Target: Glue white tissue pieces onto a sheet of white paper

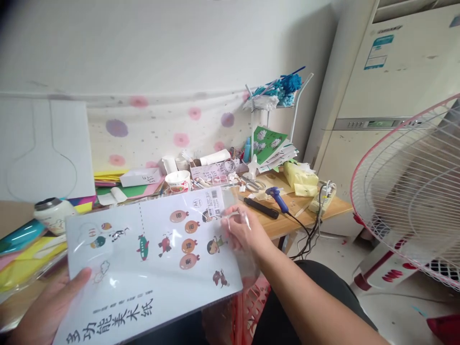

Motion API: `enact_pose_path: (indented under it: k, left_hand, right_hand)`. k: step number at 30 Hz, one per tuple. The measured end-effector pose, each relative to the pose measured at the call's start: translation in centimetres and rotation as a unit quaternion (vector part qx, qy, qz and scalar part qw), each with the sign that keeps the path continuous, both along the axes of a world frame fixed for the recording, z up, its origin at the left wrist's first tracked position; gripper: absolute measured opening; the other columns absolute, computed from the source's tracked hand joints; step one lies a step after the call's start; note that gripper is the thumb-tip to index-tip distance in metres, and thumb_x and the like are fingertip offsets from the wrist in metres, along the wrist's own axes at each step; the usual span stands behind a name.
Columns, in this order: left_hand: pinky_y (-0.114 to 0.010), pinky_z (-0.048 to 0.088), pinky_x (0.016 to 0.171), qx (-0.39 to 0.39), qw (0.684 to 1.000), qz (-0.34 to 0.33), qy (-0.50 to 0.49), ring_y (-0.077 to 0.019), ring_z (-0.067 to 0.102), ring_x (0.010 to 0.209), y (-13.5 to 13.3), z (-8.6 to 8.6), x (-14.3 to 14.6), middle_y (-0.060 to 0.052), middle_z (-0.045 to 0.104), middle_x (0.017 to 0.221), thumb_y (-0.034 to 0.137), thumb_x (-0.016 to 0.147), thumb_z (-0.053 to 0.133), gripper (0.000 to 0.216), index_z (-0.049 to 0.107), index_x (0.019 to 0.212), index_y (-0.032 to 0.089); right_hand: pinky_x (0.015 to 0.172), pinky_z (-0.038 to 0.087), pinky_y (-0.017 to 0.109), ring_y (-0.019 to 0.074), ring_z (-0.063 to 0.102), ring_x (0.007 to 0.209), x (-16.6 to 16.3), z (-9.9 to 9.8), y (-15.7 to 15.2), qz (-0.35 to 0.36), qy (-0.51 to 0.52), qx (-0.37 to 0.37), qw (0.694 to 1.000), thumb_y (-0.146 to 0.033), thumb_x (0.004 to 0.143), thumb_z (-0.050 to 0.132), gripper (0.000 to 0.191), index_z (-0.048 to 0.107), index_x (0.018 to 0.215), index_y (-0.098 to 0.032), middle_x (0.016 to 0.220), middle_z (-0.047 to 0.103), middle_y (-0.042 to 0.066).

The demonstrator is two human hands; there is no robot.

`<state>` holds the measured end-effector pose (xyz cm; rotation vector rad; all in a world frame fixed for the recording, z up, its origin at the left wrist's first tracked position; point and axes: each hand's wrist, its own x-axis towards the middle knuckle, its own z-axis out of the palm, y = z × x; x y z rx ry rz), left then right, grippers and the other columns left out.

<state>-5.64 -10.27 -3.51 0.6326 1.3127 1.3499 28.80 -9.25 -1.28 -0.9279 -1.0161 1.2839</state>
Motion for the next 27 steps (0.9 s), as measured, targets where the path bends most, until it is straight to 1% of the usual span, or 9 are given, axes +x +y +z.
enact_pose_path:
  k: [3,6,10,13,15,18,21,25,27]
  left_hand:
    - [-0.053,0.062,0.072,-0.010,1.000,-0.011,0.004,-0.0485,0.068,0.092,-0.1,0.1,-0.1,-0.009,0.077,0.095,0.041,0.034,0.093,0.113,0.050,0.139,0.031]
    - [-0.052,0.062,0.073,-0.008,0.999,-0.030,0.006,-0.0479,0.067,0.094,-0.1,0.3,-0.3,-0.010,0.077,0.096,0.045,0.036,0.093,0.112,0.049,0.139,0.030]
    - [-0.049,0.063,0.071,0.004,0.999,-0.033,0.015,-0.0463,0.068,0.094,-0.3,0.4,-0.2,-0.008,0.078,0.096,0.043,0.037,0.093,0.105,0.054,0.133,0.029]
    - [-0.047,0.064,0.067,0.020,0.999,-0.033,0.026,-0.0456,0.069,0.093,-0.1,0.2,-0.4,-0.008,0.078,0.093,0.040,0.035,0.094,0.099,0.059,0.126,0.026]
    - [-0.044,0.064,0.066,0.035,0.999,-0.030,0.015,-0.0440,0.070,0.091,0.2,-0.1,-0.8,-0.008,0.079,0.089,0.040,0.037,0.093,0.089,0.062,0.120,0.024]
    - [-0.040,0.064,0.064,0.029,0.999,-0.020,-0.001,-0.0410,0.072,0.088,0.8,-0.6,-1.7,-0.006,0.079,0.080,0.042,0.041,0.092,0.073,0.066,0.106,0.022]
    - [-0.037,0.063,0.062,0.035,0.998,-0.047,0.032,-0.0379,0.072,0.085,1.3,-0.7,-2.2,-0.006,0.078,0.077,0.039,0.044,0.092,0.059,0.067,0.093,0.020]
    - [-0.034,0.062,0.060,0.054,0.995,-0.065,0.056,-0.0331,0.073,0.077,1.3,-0.1,-2.0,-0.006,0.075,0.073,0.037,0.047,0.092,0.045,0.063,0.075,0.017]
    - [-0.033,0.060,0.058,0.061,0.994,-0.064,0.070,-0.0290,0.072,0.071,1.2,0.2,-1.8,-0.005,0.073,0.068,0.038,0.049,0.091,0.043,0.062,0.073,0.016]
  right_hand:
    - [0.044,0.032,0.021,0.0083,0.041,0.049,-0.1,0.3,0.0,-0.083,-0.117,0.031,0.989,-0.026,0.060,0.085,0.035,0.056,0.078,-0.022,0.057,0.049,-0.008]
    - [0.051,0.033,0.023,0.0105,0.042,0.058,-0.2,0.5,0.0,-0.126,-0.192,0.043,0.972,-0.028,0.058,0.085,0.034,0.054,0.069,-0.021,0.061,0.049,-0.006]
    - [0.054,0.041,0.025,0.0130,0.053,0.061,-0.7,0.2,0.1,-0.095,-0.079,0.019,0.992,-0.032,0.059,0.085,0.040,0.050,0.075,-0.022,0.068,0.056,-0.005]
    - [0.060,0.051,0.032,0.0179,0.063,0.063,-1.0,-0.1,0.0,0.017,-0.016,-0.008,1.000,-0.037,0.063,0.083,0.037,0.058,0.085,-0.020,0.074,0.067,0.000]
    - [0.065,0.055,0.036,0.0201,0.068,0.065,-1.0,-0.4,0.1,0.060,0.008,-0.024,0.998,-0.037,0.065,0.083,0.037,0.065,0.091,-0.018,0.077,0.072,0.003]
    - [0.068,0.057,0.036,0.0202,0.070,0.066,-0.7,-1.0,0.5,0.034,0.005,-0.034,0.999,-0.035,0.062,0.085,0.037,0.069,0.090,-0.017,0.077,0.075,0.004]
    - [0.064,0.056,0.034,0.0201,0.070,0.065,-0.2,-1.4,0.7,0.016,-0.014,-0.032,0.999,-0.037,0.063,0.085,0.035,0.071,0.088,-0.017,0.077,0.075,0.005]
    - [0.057,0.054,0.032,0.0208,0.068,0.062,0.6,-1.5,0.6,-0.016,-0.072,-0.027,0.997,-0.040,0.065,0.082,0.033,0.072,0.087,-0.018,0.078,0.076,0.005]
    - [0.057,0.053,0.033,0.0216,0.068,0.062,1.0,-1.6,0.7,-0.035,-0.111,-0.024,0.993,-0.042,0.066,0.081,0.030,0.073,0.084,-0.019,0.078,0.076,0.005]
